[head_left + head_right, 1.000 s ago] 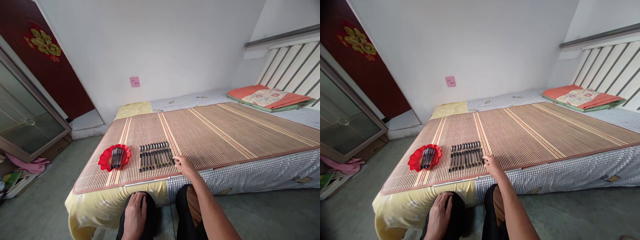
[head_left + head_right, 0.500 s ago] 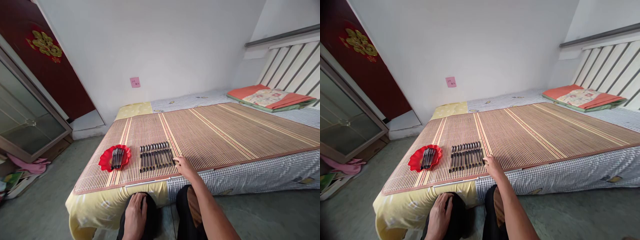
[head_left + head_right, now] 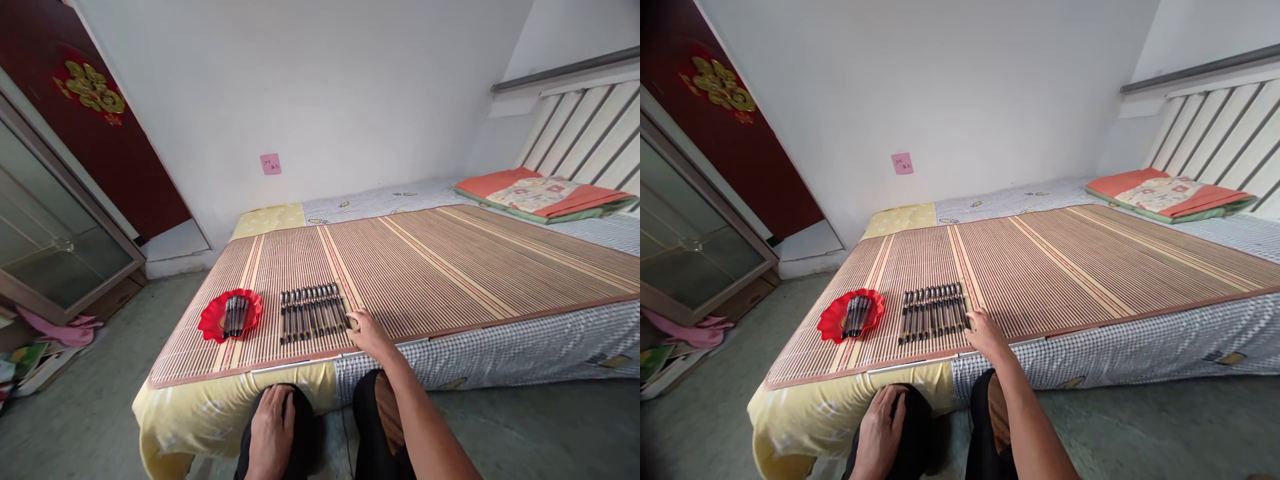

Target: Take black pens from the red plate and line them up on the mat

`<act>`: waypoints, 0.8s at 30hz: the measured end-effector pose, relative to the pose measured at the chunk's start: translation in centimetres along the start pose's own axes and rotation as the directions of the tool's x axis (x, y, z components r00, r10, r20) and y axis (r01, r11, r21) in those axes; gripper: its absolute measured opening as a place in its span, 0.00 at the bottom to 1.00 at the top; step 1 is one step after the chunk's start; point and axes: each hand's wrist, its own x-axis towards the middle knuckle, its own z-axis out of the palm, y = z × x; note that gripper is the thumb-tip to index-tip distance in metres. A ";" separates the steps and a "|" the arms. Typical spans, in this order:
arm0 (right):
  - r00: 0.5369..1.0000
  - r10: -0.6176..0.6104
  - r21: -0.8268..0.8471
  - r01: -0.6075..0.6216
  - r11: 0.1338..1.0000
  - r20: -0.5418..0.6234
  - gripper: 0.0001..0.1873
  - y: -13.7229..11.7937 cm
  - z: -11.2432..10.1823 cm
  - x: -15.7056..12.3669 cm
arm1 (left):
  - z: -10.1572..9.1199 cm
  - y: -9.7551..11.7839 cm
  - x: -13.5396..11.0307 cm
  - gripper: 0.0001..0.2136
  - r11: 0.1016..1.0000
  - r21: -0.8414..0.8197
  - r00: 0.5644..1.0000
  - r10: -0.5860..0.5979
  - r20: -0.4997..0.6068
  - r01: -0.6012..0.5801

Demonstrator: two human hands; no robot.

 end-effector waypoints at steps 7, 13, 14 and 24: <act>0.999 -0.047 -0.037 0.046 0.998 -0.028 0.26 0.6 0.4 0.3 | -0.1 0.2 0.1 0.09 1.000 -0.016 0.999 -0.023 0.030 0.023; 0.997 -0.050 -0.058 0.046 0.997 -0.066 0.21 0.9 0.7 0.8 | -0.4 0.5 0.2 0.10 0.999 -0.029 0.999 -0.028 0.033 0.029; 0.997 -0.040 -0.064 0.036 0.997 -0.072 0.20 0.8 0.6 1.0 | -0.4 0.5 0.2 0.10 0.999 -0.030 0.999 -0.027 0.031 0.028; 0.993 0.111 -0.148 -0.115 0.982 -0.035 0.20 -0.9 -0.3 2.4 | -0.4 0.5 0.3 0.09 1.000 -0.028 1.000 -0.012 0.005 0.012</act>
